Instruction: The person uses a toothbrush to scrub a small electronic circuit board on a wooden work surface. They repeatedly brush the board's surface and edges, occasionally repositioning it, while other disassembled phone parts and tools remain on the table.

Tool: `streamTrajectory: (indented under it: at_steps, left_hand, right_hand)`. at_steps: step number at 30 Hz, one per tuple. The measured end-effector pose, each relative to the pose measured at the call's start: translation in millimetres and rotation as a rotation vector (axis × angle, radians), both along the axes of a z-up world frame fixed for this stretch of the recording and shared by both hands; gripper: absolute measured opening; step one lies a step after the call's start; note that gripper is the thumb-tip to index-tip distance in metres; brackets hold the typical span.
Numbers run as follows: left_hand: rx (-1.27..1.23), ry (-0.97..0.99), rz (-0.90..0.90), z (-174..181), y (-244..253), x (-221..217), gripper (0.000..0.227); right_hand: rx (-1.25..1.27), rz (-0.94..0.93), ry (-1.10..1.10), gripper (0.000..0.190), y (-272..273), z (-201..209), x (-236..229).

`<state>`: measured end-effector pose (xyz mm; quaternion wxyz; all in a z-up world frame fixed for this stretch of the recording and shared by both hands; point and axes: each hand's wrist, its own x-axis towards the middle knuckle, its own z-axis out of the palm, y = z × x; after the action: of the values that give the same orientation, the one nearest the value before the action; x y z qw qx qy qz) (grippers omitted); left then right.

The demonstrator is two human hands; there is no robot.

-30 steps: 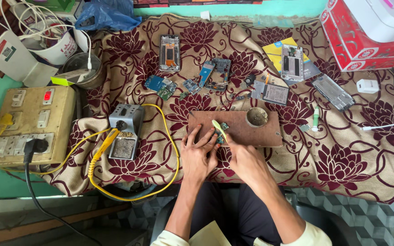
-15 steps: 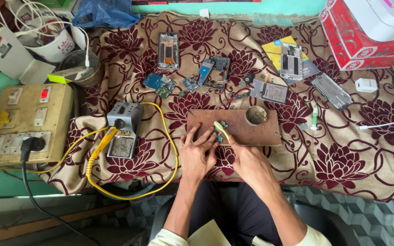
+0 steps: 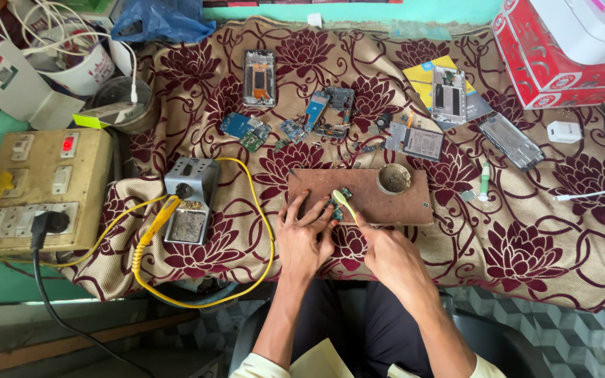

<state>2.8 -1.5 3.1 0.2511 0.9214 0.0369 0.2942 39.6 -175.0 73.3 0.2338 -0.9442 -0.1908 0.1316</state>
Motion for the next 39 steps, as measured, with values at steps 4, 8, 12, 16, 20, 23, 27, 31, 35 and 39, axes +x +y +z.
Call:
streamTrajectory:
  at_steps: [4,8,12,16,20,23,27,31,35,39]
  left_hand:
    - [-0.033,0.006,-0.019,1,1,1,0.025]
    - [-0.048,-0.007,-0.005,1,-1,2,0.025]
    - [-0.044,-0.004,-0.005,0,-1,2,0.026]
    - [-0.048,0.014,-0.026,-2,0,0,0.027]
    - [-0.030,0.005,-0.014,0,-1,1,0.027]
    - [-0.030,-0.011,-0.005,0,-3,1,0.027]
    - [-0.041,-0.016,-0.009,-2,-1,1,0.025]
    - [-0.052,0.009,-0.008,-4,-1,2,0.026]
    - [-0.077,-0.005,0.002,-1,-2,1,0.026]
    - [-0.012,-0.021,0.011,0,-3,0,0.026]
  right_hand:
    - [0.000,0.009,-0.062,0.054,13,0,9]
    - [-0.079,-0.045,0.114,0.064,8,0,6]
    - [-0.027,-0.031,0.021,0.064,-8,0,-6]
    - [-0.037,-0.034,0.023,0.063,-2,-3,-2]
    - [-0.113,-0.064,0.063,0.055,12,-4,7]
    - [-0.057,-0.049,0.023,0.060,6,-4,4]
    - [0.067,-0.035,-0.025,0.064,-4,-4,4]
    - [0.025,-0.151,0.136,0.056,2,-6,11]
    - [0.098,-0.011,-0.085,0.063,2,-7,8]
    - [0.059,-0.169,0.146,0.043,-24,-20,3]
